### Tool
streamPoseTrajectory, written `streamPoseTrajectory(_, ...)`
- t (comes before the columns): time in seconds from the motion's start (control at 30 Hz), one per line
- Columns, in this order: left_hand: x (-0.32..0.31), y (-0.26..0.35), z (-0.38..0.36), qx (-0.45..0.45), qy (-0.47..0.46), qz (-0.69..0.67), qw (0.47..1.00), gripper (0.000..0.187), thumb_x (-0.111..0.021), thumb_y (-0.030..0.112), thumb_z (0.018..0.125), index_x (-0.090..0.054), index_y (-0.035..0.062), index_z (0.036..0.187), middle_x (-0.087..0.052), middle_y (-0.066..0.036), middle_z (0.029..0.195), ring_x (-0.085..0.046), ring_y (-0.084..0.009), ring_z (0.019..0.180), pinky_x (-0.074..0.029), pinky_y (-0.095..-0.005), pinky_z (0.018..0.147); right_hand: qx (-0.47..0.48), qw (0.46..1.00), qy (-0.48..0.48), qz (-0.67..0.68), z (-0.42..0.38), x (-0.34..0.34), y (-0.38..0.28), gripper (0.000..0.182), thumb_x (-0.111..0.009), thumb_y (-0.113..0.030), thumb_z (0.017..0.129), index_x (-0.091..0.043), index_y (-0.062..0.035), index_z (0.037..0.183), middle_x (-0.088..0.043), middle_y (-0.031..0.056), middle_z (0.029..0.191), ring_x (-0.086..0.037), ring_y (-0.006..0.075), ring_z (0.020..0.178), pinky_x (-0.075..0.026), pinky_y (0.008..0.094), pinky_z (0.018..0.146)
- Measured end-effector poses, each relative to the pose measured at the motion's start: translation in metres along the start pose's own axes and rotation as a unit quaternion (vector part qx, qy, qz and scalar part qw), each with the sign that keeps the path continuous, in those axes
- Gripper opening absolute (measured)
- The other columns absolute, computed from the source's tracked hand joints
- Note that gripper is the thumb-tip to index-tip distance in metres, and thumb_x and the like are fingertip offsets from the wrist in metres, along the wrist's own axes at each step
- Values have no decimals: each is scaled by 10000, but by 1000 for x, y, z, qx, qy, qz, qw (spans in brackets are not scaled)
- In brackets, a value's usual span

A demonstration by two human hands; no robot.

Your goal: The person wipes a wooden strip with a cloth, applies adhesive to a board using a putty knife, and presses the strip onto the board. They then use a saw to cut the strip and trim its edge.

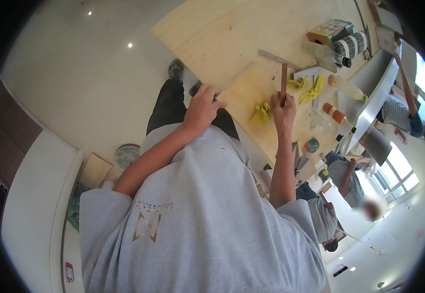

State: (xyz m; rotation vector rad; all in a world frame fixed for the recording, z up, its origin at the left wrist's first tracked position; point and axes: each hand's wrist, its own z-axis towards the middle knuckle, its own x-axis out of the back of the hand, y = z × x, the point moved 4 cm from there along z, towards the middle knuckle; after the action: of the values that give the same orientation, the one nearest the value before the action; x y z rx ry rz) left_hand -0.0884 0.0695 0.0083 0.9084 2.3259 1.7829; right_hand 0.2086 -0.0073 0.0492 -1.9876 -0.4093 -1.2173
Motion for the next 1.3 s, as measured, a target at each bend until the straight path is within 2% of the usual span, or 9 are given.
streamPoseTrajectory(0.1,-1,-1,0,36,-13,-34,999,346,-866,133,899,-673,-26,1139,-676,-195,1140,-703,-417,972,-569,-485,868,23,998,-27,-47,7,3,-5,268,-811,-228,974,-762,7,1095,-646,123,929,-615,294,792,-507,426,768)
streamPoseTrajectory(0.2,4,0,2,73,27,-72,994,319,-896,51,894,-705,-38,1133,-700,-132,1034,-722,-222,847,-599,-358,770,41,996,-41,-64,11,1,-12,251,-814,-203,969,-757,-1,1106,-649,123,943,-619,291,800,-507,422,767)
streamPoseTrajectory(0.4,15,2,4,165,52,-120,978,338,-900,55,905,-727,-42,1180,-745,-99,1056,-729,-156,860,-604,-322,768,87,987,-97,-93,26,6,-56,235,-765,-221,1048,-743,-10,1148,-669,97,976,-634,262,813,-523,412,784)
streamPoseTrajectory(0.53,27,-1,7,187,-4,-115,976,436,-921,86,896,-727,-36,1266,-764,-94,1120,-739,-141,912,-619,-314,820,-105,894,-148,411,56,11,-97,245,-668,-260,1145,-753,-32,1170,-685,24,948,-617,133,811,-516,340,758)
streamPoseTrajectory(0.6,27,-5,6,169,-14,-122,978,509,-932,101,887,-717,-27,1330,-763,-103,1170,-745,-153,971,-629,-315,874,-89,827,-125,540,69,2,-150,278,-634,-278,1171,-755,-28,1198,-688,-4,931,-594,68,802,-500,295,730)
streamPoseTrajectory(0.73,36,19,6,109,71,-142,981,631,-930,104,889,-665,-9,1451,-738,-125,1289,-733,-185,1126,-625,-336,980,-94,801,-222,548,76,-51,-162,315,-726,-254,1119,-749,43,1222,-725,22,951,-632,84,802,-498,258,706)
streamPoseTrajectory(0.9,46,36,11,67,144,-129,979,573,-907,102,913,-707,27,1444,-767,-127,1302,-748,-195,1135,-619,-338,980,-75,876,-292,377,42,-83,-175,252,-719,-144,1076,-715,81,1190,-736,90,936,-640,122,664,-513,278,615)
streamPoseTrajectory(1.1,35,19,9,112,128,-117,978,228,-828,91,986,-830,-6,1193,-838,-143,1081,-784,-201,965,-604,-325,894,-38,904,-276,325,38,-75,-175,319,-747,-116,1028,-671,130,1217,-743,128,879,-693,146,669,-541,286,594)
streamPoseTrajectory(1.3,37,9,14,148,49,-106,982,239,-803,101,1014,-827,8,1232,-841,-136,1088,-762,-151,957,-578,-299,872,-13,948,-241,206,85,-52,-156,476,-823,-305,998,-720,124,1175,-766,125,846,-696,148,663,-537,305,585)
